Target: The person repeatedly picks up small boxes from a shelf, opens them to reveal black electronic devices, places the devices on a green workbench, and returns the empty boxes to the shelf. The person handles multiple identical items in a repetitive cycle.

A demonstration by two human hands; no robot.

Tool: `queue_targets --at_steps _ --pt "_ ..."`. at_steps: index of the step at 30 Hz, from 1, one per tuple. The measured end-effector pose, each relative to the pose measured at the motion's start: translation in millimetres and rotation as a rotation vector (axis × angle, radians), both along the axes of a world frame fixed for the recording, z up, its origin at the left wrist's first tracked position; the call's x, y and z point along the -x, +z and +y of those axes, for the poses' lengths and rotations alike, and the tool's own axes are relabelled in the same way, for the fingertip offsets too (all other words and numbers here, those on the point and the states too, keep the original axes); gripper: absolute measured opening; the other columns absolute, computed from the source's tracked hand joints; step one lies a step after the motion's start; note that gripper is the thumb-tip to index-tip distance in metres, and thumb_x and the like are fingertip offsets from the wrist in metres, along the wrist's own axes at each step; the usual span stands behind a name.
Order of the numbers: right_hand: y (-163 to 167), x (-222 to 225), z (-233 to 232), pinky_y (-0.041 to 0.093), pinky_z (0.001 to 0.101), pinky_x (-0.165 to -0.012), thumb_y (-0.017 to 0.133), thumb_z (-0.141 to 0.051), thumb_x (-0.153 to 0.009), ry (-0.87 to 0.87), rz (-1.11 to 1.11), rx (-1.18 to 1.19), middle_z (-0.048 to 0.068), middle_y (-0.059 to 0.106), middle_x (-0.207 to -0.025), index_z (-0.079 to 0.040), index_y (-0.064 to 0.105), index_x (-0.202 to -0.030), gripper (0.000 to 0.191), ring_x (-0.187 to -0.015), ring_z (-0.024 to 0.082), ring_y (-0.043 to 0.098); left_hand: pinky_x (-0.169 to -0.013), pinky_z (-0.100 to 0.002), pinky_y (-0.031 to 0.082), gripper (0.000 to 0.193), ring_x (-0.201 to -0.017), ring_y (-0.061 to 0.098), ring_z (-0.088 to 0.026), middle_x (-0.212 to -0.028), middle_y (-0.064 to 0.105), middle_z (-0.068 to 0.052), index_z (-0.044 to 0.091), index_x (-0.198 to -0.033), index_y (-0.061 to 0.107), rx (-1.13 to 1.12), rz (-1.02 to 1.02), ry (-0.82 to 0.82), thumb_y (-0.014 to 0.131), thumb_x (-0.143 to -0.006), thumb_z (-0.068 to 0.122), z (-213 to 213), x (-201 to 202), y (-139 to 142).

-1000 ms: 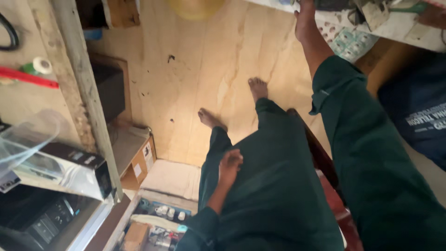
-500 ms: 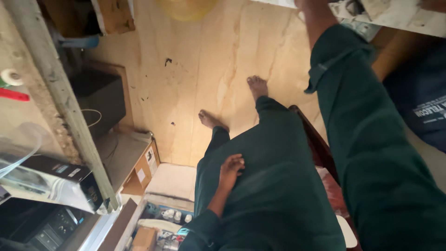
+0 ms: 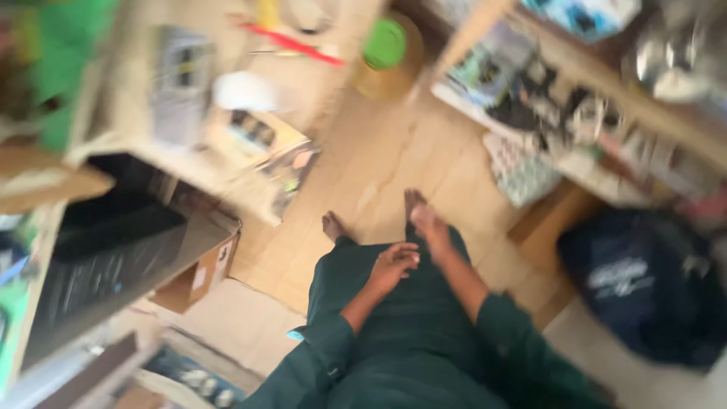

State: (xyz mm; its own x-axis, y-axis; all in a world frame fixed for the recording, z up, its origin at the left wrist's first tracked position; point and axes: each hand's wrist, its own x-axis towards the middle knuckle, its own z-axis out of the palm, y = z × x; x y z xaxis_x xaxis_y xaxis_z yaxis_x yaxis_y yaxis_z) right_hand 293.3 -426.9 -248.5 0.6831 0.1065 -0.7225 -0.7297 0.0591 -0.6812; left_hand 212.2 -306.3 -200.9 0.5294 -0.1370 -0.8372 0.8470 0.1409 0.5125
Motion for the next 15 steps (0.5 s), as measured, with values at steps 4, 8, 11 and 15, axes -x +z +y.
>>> queue_targets --at_steps 4,8,11,15 --pt "81.0 26.2 27.2 0.055 0.0284 -0.073 0.064 -0.029 -0.096 0.402 -0.132 0.007 0.003 0.075 -0.099 -0.007 0.07 -0.117 0.031 -0.087 0.012 0.068 -0.066 -0.027 0.052 0.029 -0.077 0.068 -0.014 -0.091 0.076 -0.007 0.002 -0.111 0.073 -0.101 -0.212 0.014 0.075 -0.092 0.025 23.2 5.8 37.8" --pt "146.4 -6.5 57.1 0.058 0.0275 -0.075 0.064 -0.029 -0.098 0.598 -0.614 0.155 0.009 0.078 -0.095 -0.001 0.071 -0.109 0.031 -0.086 0.012 0.072 -0.067 -0.023 0.052 0.028 -0.081 0.069 -0.008 -0.092 0.075 -0.001 0.008 -0.112 0.072 -0.03 -0.278 0.197 0.073 -0.09 0.024 63.8 29.7 74.5" --pt "201.0 -44.7 89.7 0.053 0.0404 -0.092 0.071 -0.027 -0.096 0.689 -1.03 0.32 0.014 0.074 -0.108 -0.003 0.067 -0.121 0.035 -0.102 0.025 0.07 -0.068 -0.024 0.052 0.027 -0.081 0.069 -0.008 -0.092 0.074 0.0 0.007 -0.114 0.071 -0.056 -0.353 0.324 0.073 -0.09 0.02 95.2 46.1 96.7" --pt "239.1 -73.7 151.1 0.042 0.0537 -0.105 0.08 -0.035 -0.088 0.845 -1.437 0.669 0.027 0.055 -0.136 0.002 0.05 -0.141 0.071 -0.125 0.046 0.053 -0.07 -0.023 0.052 0.027 -0.083 0.067 -0.008 -0.091 0.072 0.0 0.004 -0.116 0.07 -0.034 -0.45 0.481 0.073 -0.092 0.016 131.0 71.6 115.4"
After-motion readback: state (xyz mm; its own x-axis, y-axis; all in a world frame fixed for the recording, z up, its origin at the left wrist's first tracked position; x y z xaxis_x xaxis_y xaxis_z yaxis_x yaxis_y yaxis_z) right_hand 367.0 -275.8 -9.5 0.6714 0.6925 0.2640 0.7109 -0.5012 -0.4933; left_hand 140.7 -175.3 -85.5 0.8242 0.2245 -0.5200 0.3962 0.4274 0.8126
